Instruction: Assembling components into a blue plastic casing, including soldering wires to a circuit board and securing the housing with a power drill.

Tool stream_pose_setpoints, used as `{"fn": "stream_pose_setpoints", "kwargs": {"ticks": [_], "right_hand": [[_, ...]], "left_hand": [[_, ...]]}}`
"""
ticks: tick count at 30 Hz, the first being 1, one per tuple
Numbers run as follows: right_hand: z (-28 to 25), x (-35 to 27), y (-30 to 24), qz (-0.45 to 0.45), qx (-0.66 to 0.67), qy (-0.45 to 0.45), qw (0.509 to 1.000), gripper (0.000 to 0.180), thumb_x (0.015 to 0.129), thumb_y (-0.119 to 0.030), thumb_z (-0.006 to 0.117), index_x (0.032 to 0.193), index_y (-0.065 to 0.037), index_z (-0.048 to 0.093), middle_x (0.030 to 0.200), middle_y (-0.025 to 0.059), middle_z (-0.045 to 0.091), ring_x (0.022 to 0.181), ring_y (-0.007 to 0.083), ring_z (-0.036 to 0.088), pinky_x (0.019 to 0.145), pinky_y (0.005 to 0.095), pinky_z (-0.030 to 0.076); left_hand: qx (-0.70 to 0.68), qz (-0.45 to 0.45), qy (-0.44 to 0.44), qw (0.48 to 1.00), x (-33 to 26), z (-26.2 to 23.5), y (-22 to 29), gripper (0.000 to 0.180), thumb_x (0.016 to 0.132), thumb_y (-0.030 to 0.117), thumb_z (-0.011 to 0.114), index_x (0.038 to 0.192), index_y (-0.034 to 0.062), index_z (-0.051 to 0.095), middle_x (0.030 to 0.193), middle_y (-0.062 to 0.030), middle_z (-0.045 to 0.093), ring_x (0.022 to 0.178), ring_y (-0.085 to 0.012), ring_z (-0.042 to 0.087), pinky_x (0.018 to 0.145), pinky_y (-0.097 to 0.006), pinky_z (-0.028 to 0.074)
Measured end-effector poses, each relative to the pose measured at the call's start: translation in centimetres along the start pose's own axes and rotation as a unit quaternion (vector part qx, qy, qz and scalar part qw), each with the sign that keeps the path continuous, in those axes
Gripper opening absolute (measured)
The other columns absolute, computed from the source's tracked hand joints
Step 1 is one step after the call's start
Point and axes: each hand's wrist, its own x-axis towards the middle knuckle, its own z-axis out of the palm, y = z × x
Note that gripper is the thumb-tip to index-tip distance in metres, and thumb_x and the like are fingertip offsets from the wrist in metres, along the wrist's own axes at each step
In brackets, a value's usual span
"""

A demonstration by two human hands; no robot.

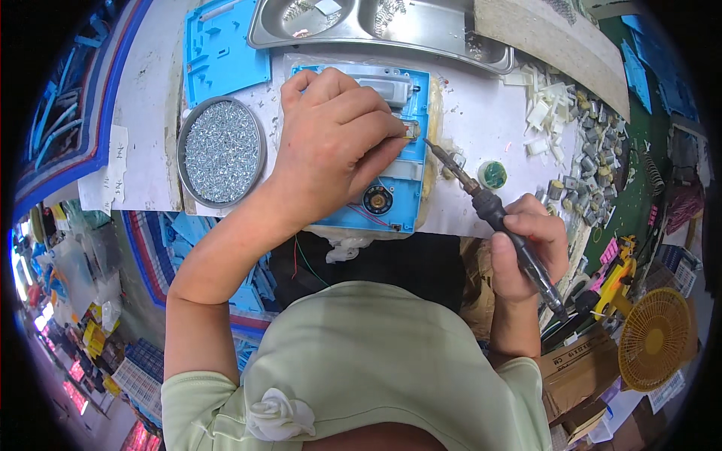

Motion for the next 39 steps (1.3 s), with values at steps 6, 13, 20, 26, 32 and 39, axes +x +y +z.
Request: {"fn": "stream_pose_setpoints", "kwargs": {"ticks": [6, 13, 20, 26, 32, 39], "right_hand": [[0.34, 0.10, 0.08, 0.008, 0.005, 0.001, 1.000, 0.024, 0.080, 0.002, 0.074, 0.100, 0.002, 0.061, 0.068, 0.0058, 0.057, 0.057, 0.0139, 0.050, 0.052, 0.0271, 0.036], [0.56, 0.24, 0.23, 0.010, 0.007, 0.000, 1.000, 0.023, 0.081, 0.002, 0.074, 0.100, 0.002, 0.061, 0.068, 0.0055, 0.056, 0.056, 0.0130, 0.049, 0.052, 0.0268, 0.035], [0.49, 0.46, 0.00, 0.017, 0.004, -0.011, 1.000, 0.023, 0.081, 0.002, 0.074, 0.100, 0.001, 0.061, 0.068, 0.0053, 0.056, 0.056, 0.0125, 0.048, 0.052, 0.0264, 0.035], [0.32, 0.54, -0.14, 0.018, 0.002, -0.006, 1.000, 0.024, 0.080, 0.004, 0.074, 0.100, 0.002, 0.061, 0.068, 0.0060, 0.056, 0.058, 0.0133, 0.049, 0.053, 0.0268, 0.036], [0.26, 0.58, 0.00, 0.007, 0.002, 0.005, 1.000, 0.024, 0.080, 0.003, 0.074, 0.100, 0.002, 0.061, 0.068, 0.0062, 0.056, 0.058, 0.0140, 0.050, 0.053, 0.0272, 0.036], [-0.17, 0.57, -0.31, 0.025, -0.005, -0.001, 1.000, 0.025, 0.079, 0.003, 0.074, 0.100, 0.002, 0.061, 0.067, 0.0060, 0.055, 0.058, 0.0144, 0.050, 0.055, 0.0272, 0.037]], "left_hand": [[0.015, 0.004, -0.009, 1.000, 0.15, -0.08, 0.12, 0.018, 0.073, 0.013, 0.083, 0.087, 0.0135, 0.072, 0.088, 0.0011, 0.066, 0.088, -0.0234, 0.056, 0.086, -0.040, 0.036], [0.002, -0.001, -0.014, 1.000, 0.13, -0.13, 0.14, 0.017, 0.074, 0.011, 0.083, 0.087, 0.0128, 0.072, 0.087, 0.0008, 0.066, 0.087, -0.0234, 0.056, 0.085, -0.039, 0.036], [0.011, 0.007, -0.005, 1.000, 0.05, -0.11, 0.01, 0.018, 0.073, 0.012, 0.083, 0.088, 0.0136, 0.072, 0.089, 0.0018, 0.066, 0.088, -0.0226, 0.056, 0.086, -0.040, 0.036], [0.015, 0.010, -0.006, 1.000, 0.00, -0.02, 0.07, 0.019, 0.073, 0.011, 0.083, 0.089, 0.0140, 0.072, 0.089, 0.0021, 0.066, 0.089, -0.0220, 0.057, 0.087, -0.040, 0.036], [0.018, 0.008, -0.004, 1.000, 0.00, -0.05, 0.06, 0.019, 0.073, 0.012, 0.083, 0.088, 0.0143, 0.072, 0.089, 0.0024, 0.066, 0.089, -0.0218, 0.057, 0.088, -0.040, 0.036], [0.027, 0.006, -0.010, 1.000, -0.11, -0.09, 0.11, 0.019, 0.074, 0.012, 0.082, 0.090, 0.0159, 0.074, 0.089, 0.0026, 0.066, 0.090, -0.0217, 0.057, 0.088, -0.040, 0.037]]}}
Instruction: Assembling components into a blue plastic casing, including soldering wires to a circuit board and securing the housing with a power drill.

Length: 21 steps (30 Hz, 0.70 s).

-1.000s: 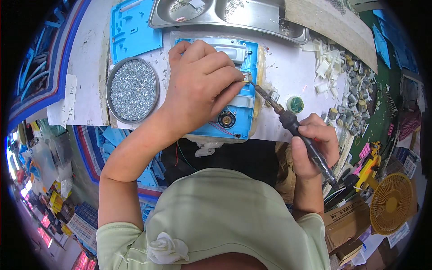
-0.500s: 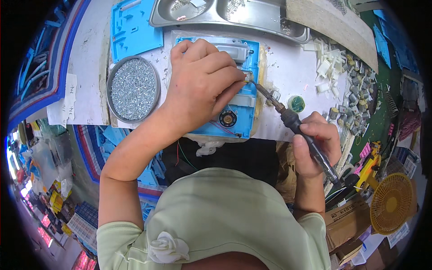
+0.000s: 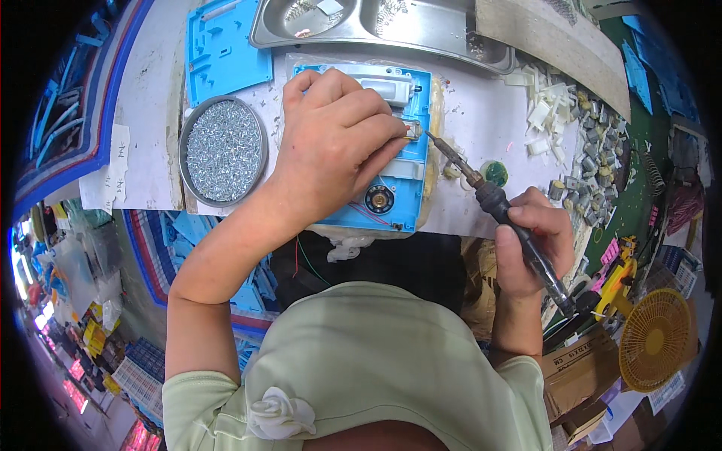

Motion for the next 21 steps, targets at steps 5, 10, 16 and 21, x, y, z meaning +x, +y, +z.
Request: {"fn": "stream_pose_setpoints", "kwargs": {"ticks": [5, 10, 16, 21], "right_hand": [[-0.3, 0.0, 0.2, -0.006, -0.008, 0.011, 1.000, 0.025, 0.080, 0.003, 0.074, 0.100, 0.002, 0.060, 0.067, 0.0063, 0.055, 0.058, 0.0145, 0.049, 0.054, 0.0269, 0.036], [-0.3, 0.4, 0.4, -0.013, 0.001, 0.023, 1.000, 0.024, 0.081, 0.002, 0.074, 0.100, 0.003, 0.060, 0.069, 0.0069, 0.056, 0.058, 0.0136, 0.049, 0.054, 0.0263, 0.035], [-0.1, 0.9, 0.8, -0.024, 0.000, 0.020, 1.000, 0.025, 0.081, 0.001, 0.075, 0.101, 0.002, 0.061, 0.069, 0.0066, 0.056, 0.058, 0.0126, 0.048, 0.054, 0.0254, 0.034], [0.0, 0.7, 0.8, -0.021, 0.013, 0.011, 1.000, 0.025, 0.081, 0.001, 0.075, 0.101, 0.002, 0.061, 0.069, 0.0055, 0.056, 0.058, 0.0122, 0.047, 0.054, 0.0255, 0.034]], "left_hand": [[0.003, 0.008, 0.007, 1.000, -0.1, -0.5, 0.2, 0.022, 0.075, 0.010, 0.082, 0.096, 0.0150, 0.076, 0.089, 0.0008, 0.066, 0.090, -0.0216, 0.057, 0.088, -0.040, 0.039], [-0.033, 0.002, 0.027, 0.999, 0.1, -0.6, -0.1, 0.024, 0.075, 0.004, 0.082, 0.098, 0.0089, 0.074, 0.087, -0.0026, 0.066, 0.076, -0.0208, 0.060, 0.069, -0.034, 0.048], [-0.054, 0.024, 0.041, 0.997, 0.3, 0.3, -0.1, 0.021, 0.078, -0.001, 0.079, 0.097, 0.0066, 0.071, 0.086, -0.0061, 0.067, 0.068, -0.0230, 0.067, 0.056, -0.032, 0.053], [-0.027, 0.001, -0.010, 1.000, 0.4, 0.2, 0.7, 0.024, 0.078, -0.001, 0.078, 0.099, 0.0068, 0.071, 0.087, -0.0067, 0.068, 0.073, -0.0257, 0.068, 0.062, -0.034, 0.055]]}}
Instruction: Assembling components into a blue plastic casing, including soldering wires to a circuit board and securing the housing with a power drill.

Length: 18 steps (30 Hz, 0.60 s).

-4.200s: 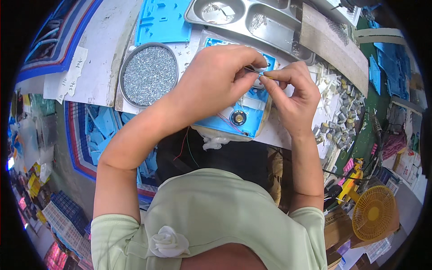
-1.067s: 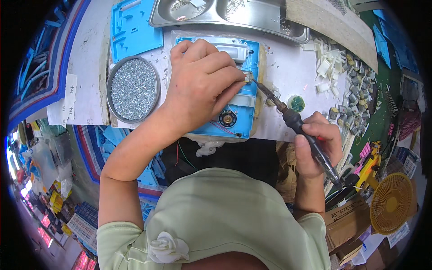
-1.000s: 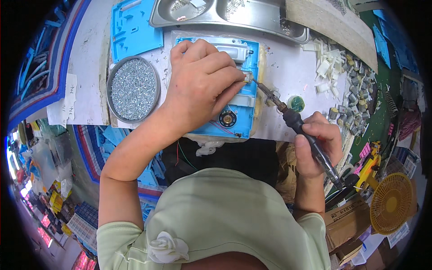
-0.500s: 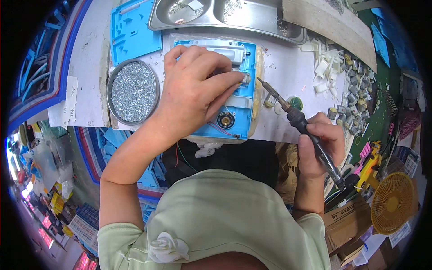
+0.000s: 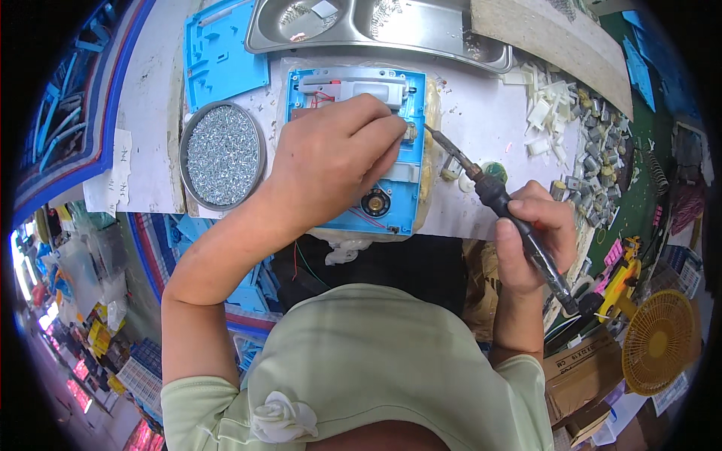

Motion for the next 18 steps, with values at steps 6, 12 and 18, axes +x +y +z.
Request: {"fn": "stream_pose_setpoints", "kwargs": {"ticks": [6, 12, 18], "right_hand": [[0.17, -0.11, 0.58, -0.016, -0.002, -0.005, 1.000, 0.024, 0.080, 0.002, 0.075, 0.100, 0.002, 0.062, 0.067, 0.0050, 0.056, 0.055, 0.0128, 0.047, 0.050, 0.0263, 0.033], [0.56, 0.08, 0.93, -0.031, -0.005, 0.000, 1.000, 0.025, 0.078, 0.002, 0.075, 0.099, 0.002, 0.062, 0.067, 0.0061, 0.058, 0.054, 0.0132, 0.048, 0.049, 0.0269, 0.034], [0.72, 0.21, 0.99, -0.033, -0.017, -0.003, 0.999, 0.024, 0.077, 0.002, 0.075, 0.098, 0.002, 0.063, 0.067, 0.0058, 0.058, 0.054, 0.0132, 0.047, 0.049, 0.0269, 0.034]], "left_hand": [[0.015, -0.021, -0.010, 1.000, 0.04, 0.31, 0.24, 0.022, 0.077, 0.001, 0.078, 0.098, 0.0070, 0.070, 0.088, -0.0064, 0.067, 0.074, -0.0254, 0.069, 0.063, -0.033, 0.055], [0.037, -0.037, -0.023, 0.998, 0.14, 0.25, 0.55, 0.021, 0.077, 0.002, 0.078, 0.096, 0.0073, 0.070, 0.088, -0.0061, 0.067, 0.073, -0.0253, 0.069, 0.062, -0.034, 0.055], [0.042, -0.036, -0.019, 0.998, 0.13, 0.39, 0.45, 0.021, 0.077, 0.003, 0.078, 0.096, 0.0080, 0.070, 0.087, -0.0055, 0.067, 0.072, -0.0254, 0.068, 0.061, -0.033, 0.055]]}}
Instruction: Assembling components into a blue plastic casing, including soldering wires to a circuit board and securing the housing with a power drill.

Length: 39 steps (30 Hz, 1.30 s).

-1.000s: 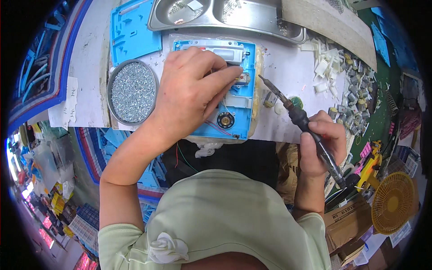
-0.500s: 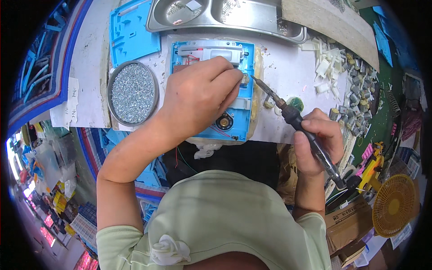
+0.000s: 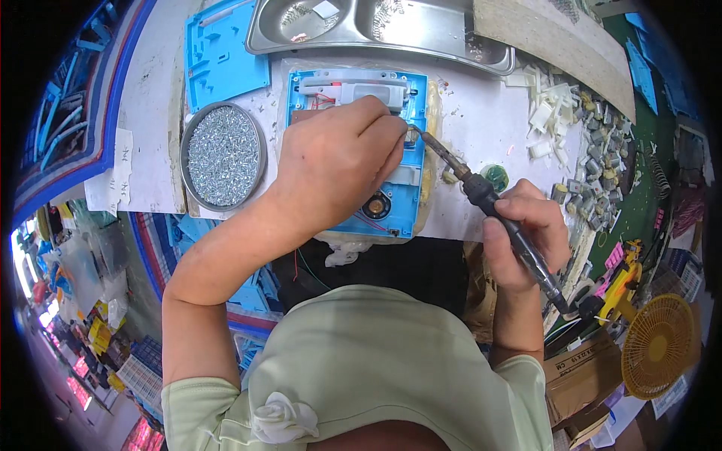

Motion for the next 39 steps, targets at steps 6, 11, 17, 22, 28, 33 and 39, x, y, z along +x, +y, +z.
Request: {"fn": "stream_pose_setpoints", "kwargs": {"ticks": [6, 11, 17, 22, 28, 33, 39], "right_hand": [[0.1, -0.1, -0.1, -0.006, -0.007, -0.001, 1.000, 0.024, 0.077, 0.000, 0.076, 0.098, 0.001, 0.063, 0.066, 0.0058, 0.058, 0.054, 0.0145, 0.049, 0.049, 0.0275, 0.035], [0.2, -0.2, -0.2, -0.004, -0.023, -0.003, 1.000, 0.024, 0.077, 0.000, 0.076, 0.098, 0.000, 0.063, 0.065, 0.0057, 0.057, 0.052, 0.0158, 0.049, 0.048, 0.0285, 0.035], [-0.1, -0.3, -0.4, 0.005, -0.030, -0.015, 0.999, 0.024, 0.077, -0.001, 0.076, 0.098, 0.000, 0.063, 0.065, 0.0061, 0.057, 0.053, 0.0164, 0.050, 0.048, 0.0283, 0.036], [-0.4, -0.2, -0.6, 0.006, -0.022, 0.002, 1.000, 0.025, 0.077, 0.001, 0.076, 0.097, 0.001, 0.063, 0.066, 0.0071, 0.058, 0.055, 0.0162, 0.051, 0.050, 0.0280, 0.037], [-0.4, 0.0, -0.8, 0.002, -0.022, -0.010, 1.000, 0.025, 0.077, 0.002, 0.076, 0.098, 0.001, 0.062, 0.068, 0.0078, 0.059, 0.055, 0.0163, 0.051, 0.051, 0.0276, 0.038], [-0.6, -0.1, -0.7, 0.004, -0.019, -0.005, 1.000, 0.025, 0.078, 0.002, 0.076, 0.099, 0.002, 0.062, 0.067, 0.0070, 0.058, 0.056, 0.0154, 0.050, 0.052, 0.0272, 0.037], [-1.1, 0.1, -1.1, 0.014, -0.027, -0.002, 1.000, 0.025, 0.078, 0.002, 0.075, 0.099, 0.002, 0.061, 0.067, 0.0075, 0.057, 0.057, 0.0150, 0.050, 0.053, 0.0268, 0.037]], "left_hand": [[0.002, -0.003, 0.009, 1.000, -0.1, 0.2, 0.0, 0.020, 0.077, 0.003, 0.078, 0.095, 0.0080, 0.070, 0.085, -0.0052, 0.066, 0.071, -0.0249, 0.068, 0.060, -0.033, 0.054], [-0.001, -0.002, 0.011, 1.000, -0.1, 0.2, 0.1, 0.019, 0.078, 0.004, 0.077, 0.095, 0.0077, 0.070, 0.085, -0.0050, 0.066, 0.071, -0.0248, 0.068, 0.060, -0.033, 0.054], [-0.001, 0.001, 0.005, 1.000, -0.1, 0.2, 0.0, 0.019, 0.078, 0.004, 0.077, 0.094, 0.0074, 0.070, 0.084, -0.0050, 0.065, 0.071, -0.0247, 0.068, 0.060, -0.033, 0.054], [0.002, 0.002, -0.001, 1.000, -0.1, 0.1, 0.1, 0.019, 0.077, 0.003, 0.077, 0.094, 0.0073, 0.070, 0.084, -0.0051, 0.065, 0.070, -0.0248, 0.068, 0.060, -0.034, 0.054], [0.008, 0.001, -0.003, 1.000, -0.2, 0.2, 0.0, 0.019, 0.077, 0.003, 0.077, 0.094, 0.0077, 0.070, 0.084, -0.0049, 0.066, 0.071, -0.0246, 0.068, 0.061, -0.034, 0.055], [0.017, 0.001, 0.005, 1.000, -0.2, 0.0, 0.2, 0.020, 0.077, 0.004, 0.078, 0.096, 0.0084, 0.071, 0.086, -0.0042, 0.067, 0.072, -0.0244, 0.068, 0.061, -0.033, 0.055], [0.015, 0.008, 0.009, 1.000, -0.3, -0.3, 0.1, 0.023, 0.078, 0.006, 0.079, 0.100, 0.0083, 0.072, 0.091, -0.0037, 0.068, 0.071, -0.0230, 0.068, 0.062, -0.032, 0.055]]}}
